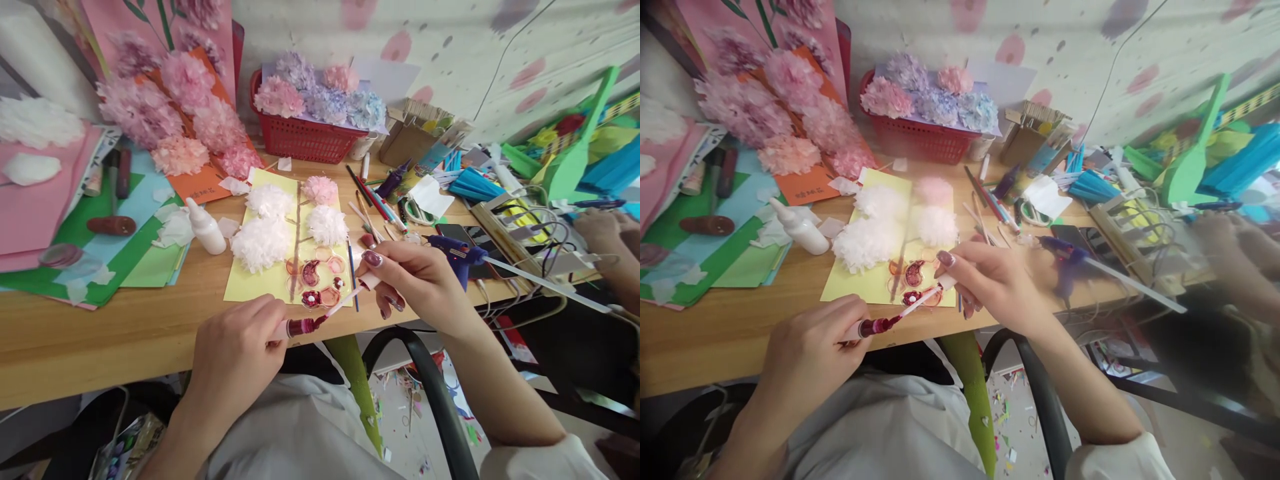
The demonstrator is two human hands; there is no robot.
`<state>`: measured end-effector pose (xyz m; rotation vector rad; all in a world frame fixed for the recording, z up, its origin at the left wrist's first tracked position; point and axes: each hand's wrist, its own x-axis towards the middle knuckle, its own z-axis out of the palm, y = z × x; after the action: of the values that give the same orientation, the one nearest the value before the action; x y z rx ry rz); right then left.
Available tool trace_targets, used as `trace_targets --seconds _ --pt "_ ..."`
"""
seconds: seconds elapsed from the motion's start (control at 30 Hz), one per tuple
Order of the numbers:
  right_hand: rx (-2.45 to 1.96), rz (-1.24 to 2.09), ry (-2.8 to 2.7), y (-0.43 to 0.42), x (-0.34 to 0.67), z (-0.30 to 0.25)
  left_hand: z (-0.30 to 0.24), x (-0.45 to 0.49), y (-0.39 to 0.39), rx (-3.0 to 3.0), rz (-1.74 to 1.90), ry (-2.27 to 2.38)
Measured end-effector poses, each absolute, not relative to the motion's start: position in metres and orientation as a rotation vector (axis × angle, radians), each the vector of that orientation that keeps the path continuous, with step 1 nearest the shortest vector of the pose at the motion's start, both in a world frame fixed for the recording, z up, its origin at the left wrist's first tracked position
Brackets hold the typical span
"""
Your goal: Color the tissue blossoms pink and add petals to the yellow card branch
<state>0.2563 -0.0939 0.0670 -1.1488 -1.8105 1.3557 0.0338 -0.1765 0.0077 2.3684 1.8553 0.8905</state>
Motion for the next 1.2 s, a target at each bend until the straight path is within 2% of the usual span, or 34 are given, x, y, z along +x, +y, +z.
trace_targets --seconds 0.17,0.3,0.5,0.63,0.87,1.2 --pt "-1.107 1.569 -1.598 -0.09 0.259 0.054 0.003 0.033 -0.171 2.238 1.02 1.711" --pt "-1.102 1.595 -1.425 -0.088 0.265 0.045 -0.002 0.034 -0.168 1.987 1.19 1.467" --pt "-1.165 1.467 -1.284 -0.103 0.274 0.032 -0.015 0.021 -0.163 1.937 1.06 1.432" --pt "-1.275 1.248 -1.392 -0.119 0.28 0.015 -0.026 0.011 -0.16 2.081 0.956 1.411" --pt "-1.322 1.002 -1.564 -0.127 0.289 -0.006 -0.029 0.011 -0.161 2.261 0.99 1.382" --pt "-1.095 0.862 -1.881 -0.123 0.293 -0.014 -0.035 0.012 -0.158 2.354 0.883 1.463"
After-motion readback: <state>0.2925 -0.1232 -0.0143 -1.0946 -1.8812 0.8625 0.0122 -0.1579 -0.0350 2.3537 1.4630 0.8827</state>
